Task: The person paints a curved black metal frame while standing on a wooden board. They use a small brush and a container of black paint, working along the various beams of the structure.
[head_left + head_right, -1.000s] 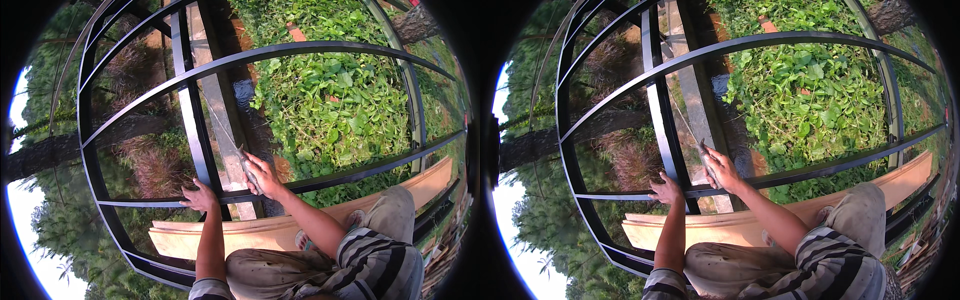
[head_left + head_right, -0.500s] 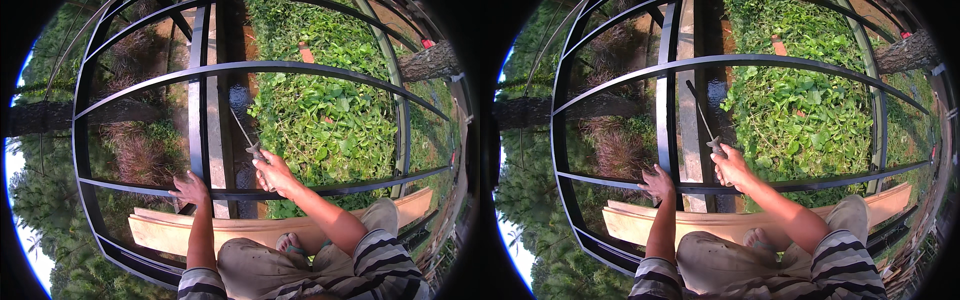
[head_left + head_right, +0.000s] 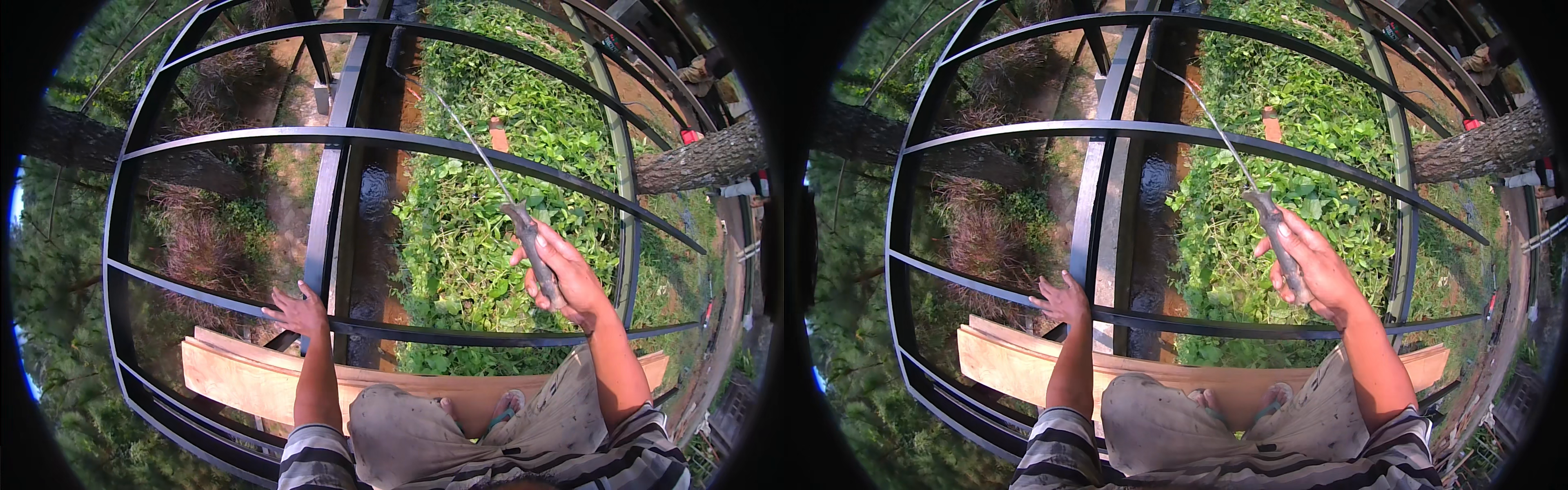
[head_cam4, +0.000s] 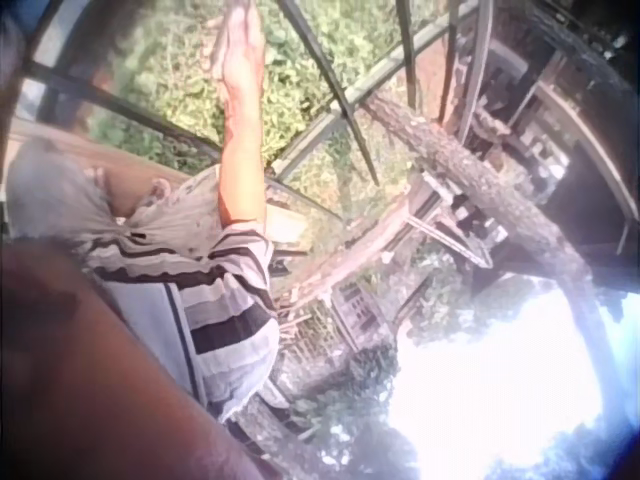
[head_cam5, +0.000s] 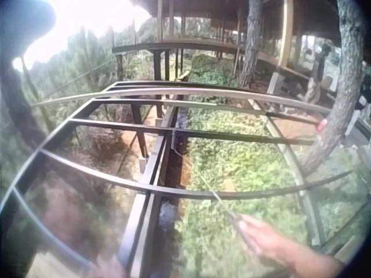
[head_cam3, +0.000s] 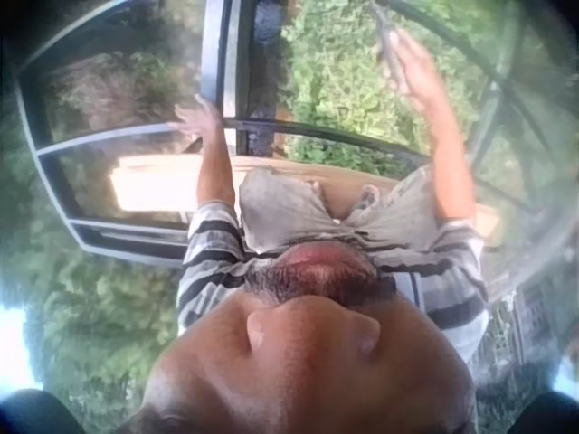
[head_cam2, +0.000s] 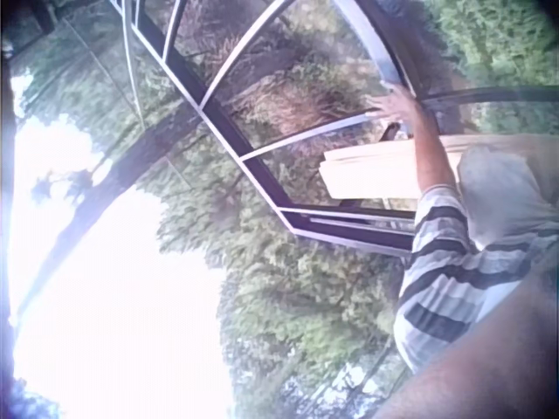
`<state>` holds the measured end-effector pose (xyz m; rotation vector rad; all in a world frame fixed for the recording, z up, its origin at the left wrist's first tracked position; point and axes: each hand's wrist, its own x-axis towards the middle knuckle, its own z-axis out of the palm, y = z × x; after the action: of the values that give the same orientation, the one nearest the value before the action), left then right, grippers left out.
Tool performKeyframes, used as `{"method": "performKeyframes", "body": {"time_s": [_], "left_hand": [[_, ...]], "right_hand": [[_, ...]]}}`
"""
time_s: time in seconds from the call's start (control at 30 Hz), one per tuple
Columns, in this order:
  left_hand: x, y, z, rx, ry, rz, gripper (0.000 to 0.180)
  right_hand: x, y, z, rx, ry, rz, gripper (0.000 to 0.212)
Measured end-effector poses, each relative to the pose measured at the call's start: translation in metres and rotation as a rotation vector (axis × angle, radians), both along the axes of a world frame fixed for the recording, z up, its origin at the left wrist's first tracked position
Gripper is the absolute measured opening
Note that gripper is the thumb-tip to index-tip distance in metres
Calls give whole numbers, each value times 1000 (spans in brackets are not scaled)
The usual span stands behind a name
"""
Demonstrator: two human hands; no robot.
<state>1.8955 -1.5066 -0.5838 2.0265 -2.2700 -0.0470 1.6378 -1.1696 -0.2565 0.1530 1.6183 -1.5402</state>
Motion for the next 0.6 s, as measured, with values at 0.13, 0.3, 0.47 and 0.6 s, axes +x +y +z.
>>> {"method": "performKeyframes", "body": {"time_s": [0.13,0.3,0.47,0.6], "left_hand": [[-9,3,-14,-57,17,-6,77],[-6,2,-10,-33,44,-12,77],[-6,2,0,19,11,10,75],[-11,6,1,26,37,0,76]], "right_hand": [[-131,-91,-77,90,279,36,41],[-238,-220,-134,-26,124,38,34],[-270,-267,-131,-31,77,77,39],[-289,-262,-109,107,156,232,32]]}}
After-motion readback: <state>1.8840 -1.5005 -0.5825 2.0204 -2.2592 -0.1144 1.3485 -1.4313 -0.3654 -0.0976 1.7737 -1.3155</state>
